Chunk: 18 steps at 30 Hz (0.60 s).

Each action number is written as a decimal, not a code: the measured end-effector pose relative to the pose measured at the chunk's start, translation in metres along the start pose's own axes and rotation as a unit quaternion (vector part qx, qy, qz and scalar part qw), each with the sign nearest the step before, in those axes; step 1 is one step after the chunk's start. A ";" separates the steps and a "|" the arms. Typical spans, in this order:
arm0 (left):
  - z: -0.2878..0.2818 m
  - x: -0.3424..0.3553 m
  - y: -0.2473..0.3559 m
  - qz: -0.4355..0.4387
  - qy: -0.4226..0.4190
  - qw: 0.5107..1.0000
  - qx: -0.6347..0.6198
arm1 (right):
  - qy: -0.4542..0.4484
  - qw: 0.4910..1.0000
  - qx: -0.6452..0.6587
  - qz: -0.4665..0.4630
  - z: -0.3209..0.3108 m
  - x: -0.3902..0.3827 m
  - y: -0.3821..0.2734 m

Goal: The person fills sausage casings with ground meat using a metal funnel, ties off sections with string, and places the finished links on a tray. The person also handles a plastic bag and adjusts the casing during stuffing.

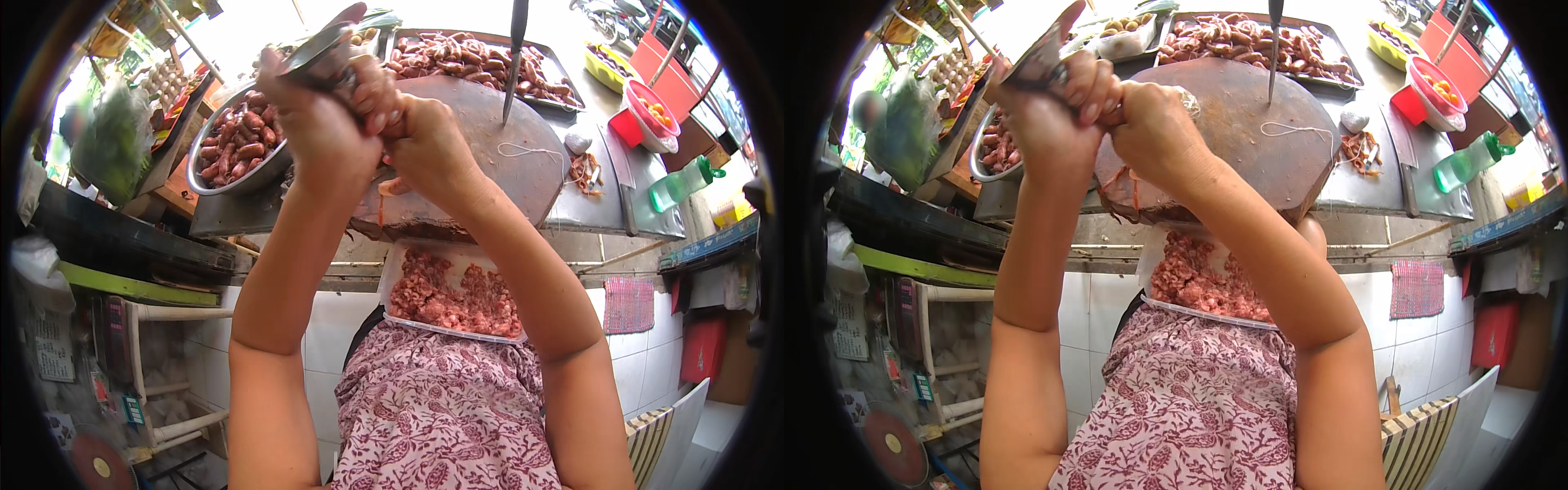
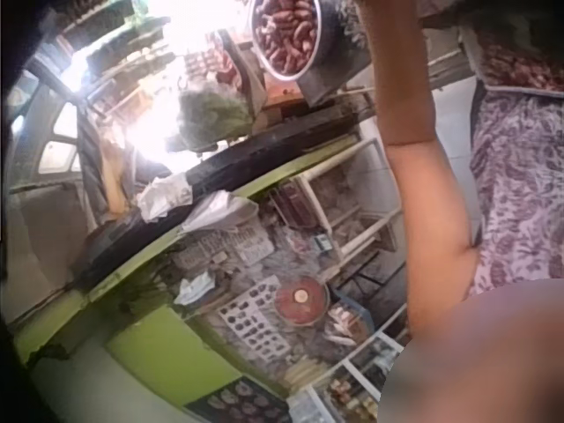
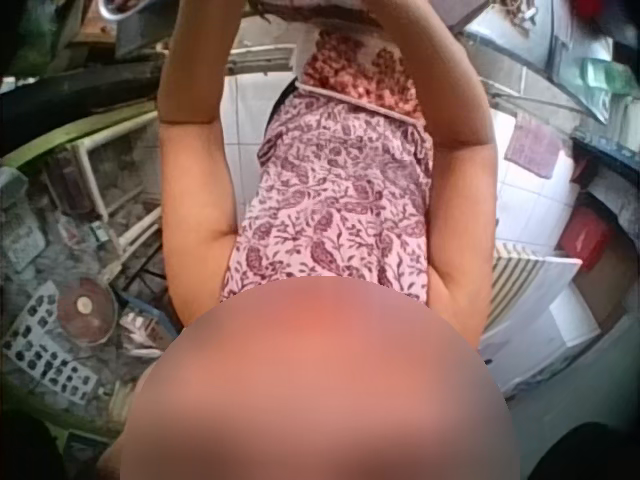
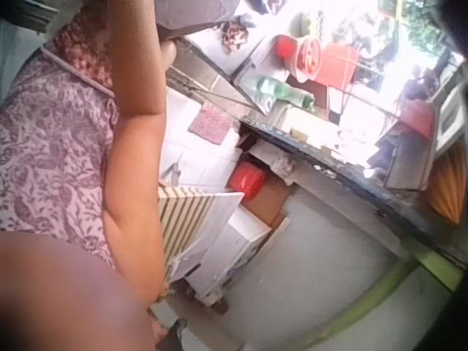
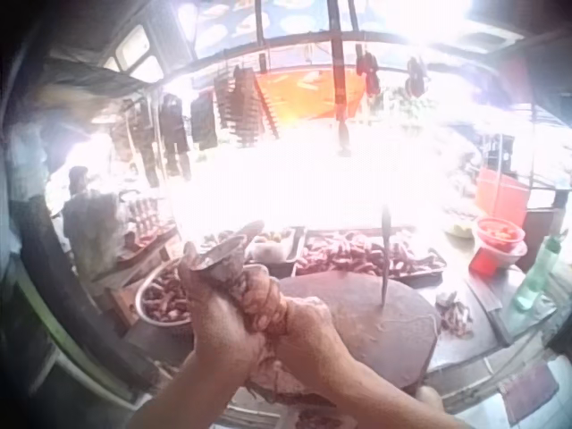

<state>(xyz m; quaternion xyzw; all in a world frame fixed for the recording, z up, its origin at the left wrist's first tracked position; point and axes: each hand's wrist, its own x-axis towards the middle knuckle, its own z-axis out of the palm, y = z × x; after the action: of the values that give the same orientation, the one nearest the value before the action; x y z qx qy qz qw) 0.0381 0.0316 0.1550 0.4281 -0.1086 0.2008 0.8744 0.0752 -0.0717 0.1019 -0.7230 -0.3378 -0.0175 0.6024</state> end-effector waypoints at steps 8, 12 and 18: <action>0.017 0.026 -0.012 -0.064 -0.017 0.996 -0.056 | 0.017 0.999 -0.004 0.028 -0.022 0.007 -0.007; 0.022 0.035 -0.007 -0.081 -0.059 0.992 -0.075 | -0.179 0.963 0.141 0.143 -0.046 0.005 0.000; 0.031 0.039 -0.005 -0.089 -0.049 0.992 -0.070 | -0.044 0.978 0.151 0.137 -0.038 -0.001 0.029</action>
<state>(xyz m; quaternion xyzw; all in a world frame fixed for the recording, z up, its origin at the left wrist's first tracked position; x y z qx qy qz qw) 0.0750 0.0145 0.1845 0.3832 -0.1268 0.0924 0.9103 0.1033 -0.1074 0.0872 -0.6635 -0.2602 0.1486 0.6856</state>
